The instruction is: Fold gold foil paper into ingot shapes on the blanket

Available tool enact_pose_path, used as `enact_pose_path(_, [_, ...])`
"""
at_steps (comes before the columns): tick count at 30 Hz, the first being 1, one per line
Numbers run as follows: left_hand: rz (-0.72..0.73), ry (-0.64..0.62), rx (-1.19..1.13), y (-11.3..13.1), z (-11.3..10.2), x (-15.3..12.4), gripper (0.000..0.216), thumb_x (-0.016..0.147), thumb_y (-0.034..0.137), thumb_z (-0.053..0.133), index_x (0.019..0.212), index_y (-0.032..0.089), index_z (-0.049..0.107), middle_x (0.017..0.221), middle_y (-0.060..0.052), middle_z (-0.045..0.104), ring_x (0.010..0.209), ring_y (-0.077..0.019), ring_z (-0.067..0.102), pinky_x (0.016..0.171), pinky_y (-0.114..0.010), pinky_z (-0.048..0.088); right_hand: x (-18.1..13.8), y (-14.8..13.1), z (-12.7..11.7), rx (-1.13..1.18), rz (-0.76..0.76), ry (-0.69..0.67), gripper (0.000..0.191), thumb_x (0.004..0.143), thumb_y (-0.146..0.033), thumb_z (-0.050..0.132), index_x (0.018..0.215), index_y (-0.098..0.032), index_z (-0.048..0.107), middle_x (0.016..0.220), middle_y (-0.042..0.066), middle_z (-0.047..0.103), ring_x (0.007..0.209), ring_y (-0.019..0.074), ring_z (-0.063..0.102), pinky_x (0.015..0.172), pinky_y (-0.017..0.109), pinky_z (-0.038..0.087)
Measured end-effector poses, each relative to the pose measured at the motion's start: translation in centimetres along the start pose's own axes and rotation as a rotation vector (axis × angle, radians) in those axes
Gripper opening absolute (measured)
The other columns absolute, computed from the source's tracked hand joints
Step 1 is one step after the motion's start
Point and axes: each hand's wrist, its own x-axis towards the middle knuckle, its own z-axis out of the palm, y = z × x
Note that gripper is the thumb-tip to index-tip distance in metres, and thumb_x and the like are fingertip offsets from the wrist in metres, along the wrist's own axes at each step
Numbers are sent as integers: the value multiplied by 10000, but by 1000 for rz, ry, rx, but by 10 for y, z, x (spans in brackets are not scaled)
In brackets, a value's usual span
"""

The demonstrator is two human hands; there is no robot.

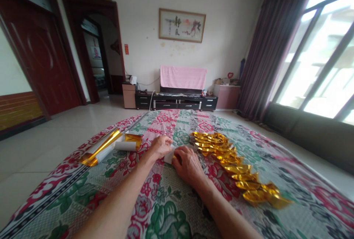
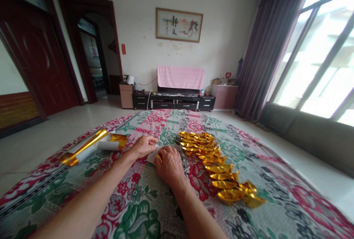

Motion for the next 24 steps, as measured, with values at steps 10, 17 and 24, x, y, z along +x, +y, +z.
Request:
enact_pose_path(10, [-93,91,135,7,2,-3,223,598,156,558,785,186,677,797,-20,692,728,-140,602,628,-202,411,0,0,-1,0,6,-16,151,796,-260,482,838,-199,614,963,49,576,895,171,496,797,269,333])
enact_pose_path(17, [-60,74,35,6,3,-3,208,591,163,563,752,193,691,740,2,695,688,-128,605,613,-194,419,0,0,0,0,4,-4,138,794,-255,487,839,-204,606,966,35,576,893,163,499,795,261,339])
enact_pose_path(24, [-20,-11,61,2,1,-3,236,602,219,552,770,201,717,699,1,701,640,-124,607,560,-185,414,0,0,0,12,3,-3,151,799,-251,479,848,-207,615,966,38,579,898,165,500,807,265,340])
